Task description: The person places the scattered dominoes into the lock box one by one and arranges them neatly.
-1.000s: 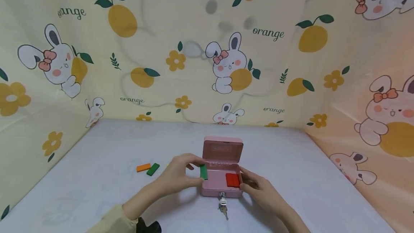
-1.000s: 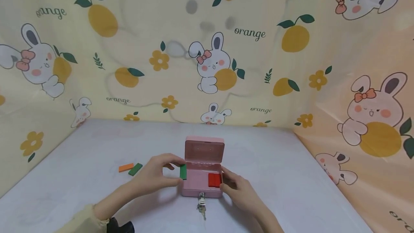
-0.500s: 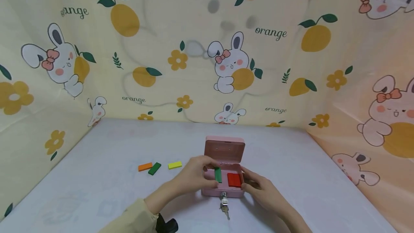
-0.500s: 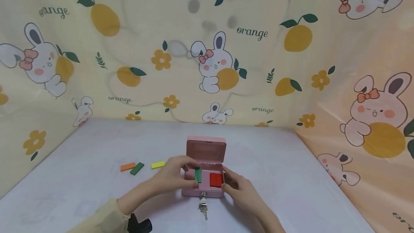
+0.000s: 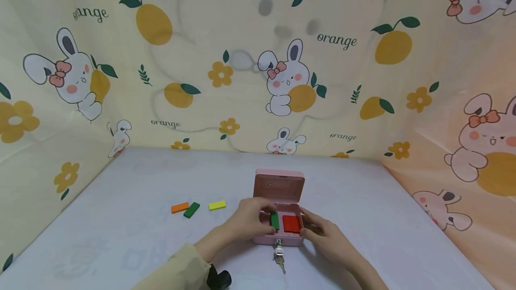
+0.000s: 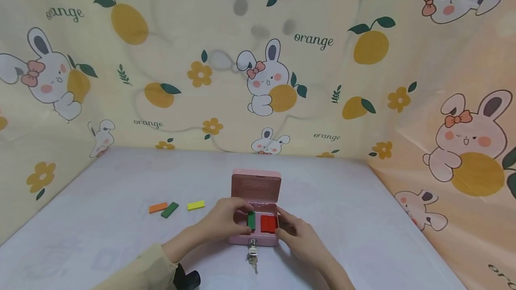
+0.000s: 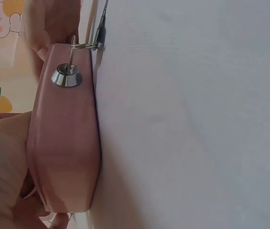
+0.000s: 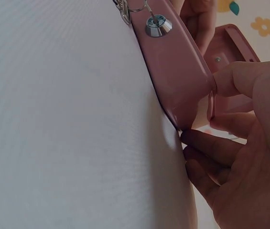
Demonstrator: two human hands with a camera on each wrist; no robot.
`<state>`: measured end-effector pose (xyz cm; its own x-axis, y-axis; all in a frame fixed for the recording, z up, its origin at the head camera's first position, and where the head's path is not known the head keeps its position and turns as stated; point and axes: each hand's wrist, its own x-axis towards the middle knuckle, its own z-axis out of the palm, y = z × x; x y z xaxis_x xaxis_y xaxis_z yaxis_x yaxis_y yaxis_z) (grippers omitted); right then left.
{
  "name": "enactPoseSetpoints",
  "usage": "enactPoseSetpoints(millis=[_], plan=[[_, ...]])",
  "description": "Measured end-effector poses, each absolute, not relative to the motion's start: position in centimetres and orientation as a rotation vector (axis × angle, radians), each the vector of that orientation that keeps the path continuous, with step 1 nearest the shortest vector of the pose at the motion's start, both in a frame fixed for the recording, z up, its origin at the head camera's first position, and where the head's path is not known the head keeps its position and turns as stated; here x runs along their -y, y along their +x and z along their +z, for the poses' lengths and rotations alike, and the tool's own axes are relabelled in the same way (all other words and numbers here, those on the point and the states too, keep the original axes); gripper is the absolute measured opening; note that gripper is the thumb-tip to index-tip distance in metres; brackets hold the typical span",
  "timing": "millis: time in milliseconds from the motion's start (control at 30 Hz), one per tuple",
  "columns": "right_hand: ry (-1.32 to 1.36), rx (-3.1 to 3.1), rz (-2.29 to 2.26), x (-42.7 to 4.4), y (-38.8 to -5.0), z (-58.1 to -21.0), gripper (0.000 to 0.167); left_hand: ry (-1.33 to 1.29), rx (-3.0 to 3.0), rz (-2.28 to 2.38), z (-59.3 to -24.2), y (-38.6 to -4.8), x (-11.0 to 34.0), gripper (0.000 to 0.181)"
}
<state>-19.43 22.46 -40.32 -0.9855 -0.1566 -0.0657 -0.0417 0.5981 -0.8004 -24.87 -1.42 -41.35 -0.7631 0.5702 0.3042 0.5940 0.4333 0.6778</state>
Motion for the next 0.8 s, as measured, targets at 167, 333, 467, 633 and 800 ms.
enactPoseSetpoints(millis=[167, 333, 467, 633, 800], plan=[[-0.175, -2.691, -1.337, -22.3, -19.5, -40.3, 0.059, -1.077, 2.642, -1.224, -41.4, -25.1, 1.1, 0.039], [-0.175, -2.698, -1.346, -22.3, -19.6, -40.4, 0.058, -1.065, 2.669, -1.214, -41.5, -25.2, 0.8, 0.039], [-0.197, -2.701, -1.356, -22.5, -19.6, -40.6, 0.058, -1.038, 2.682, -1.180, -41.5, -25.2, 0.4, 0.038], [-0.192, -2.703, -1.358, -22.7, -19.6, -40.7, 0.059, -1.015, 2.701, -1.189, -41.5, -25.1, -0.2, 0.037], [-0.180, -2.697, -1.355, -22.6, -19.7, -40.7, 0.059, -0.993, 2.713, -1.199, -41.3, -25.0, -0.4, 0.038]])
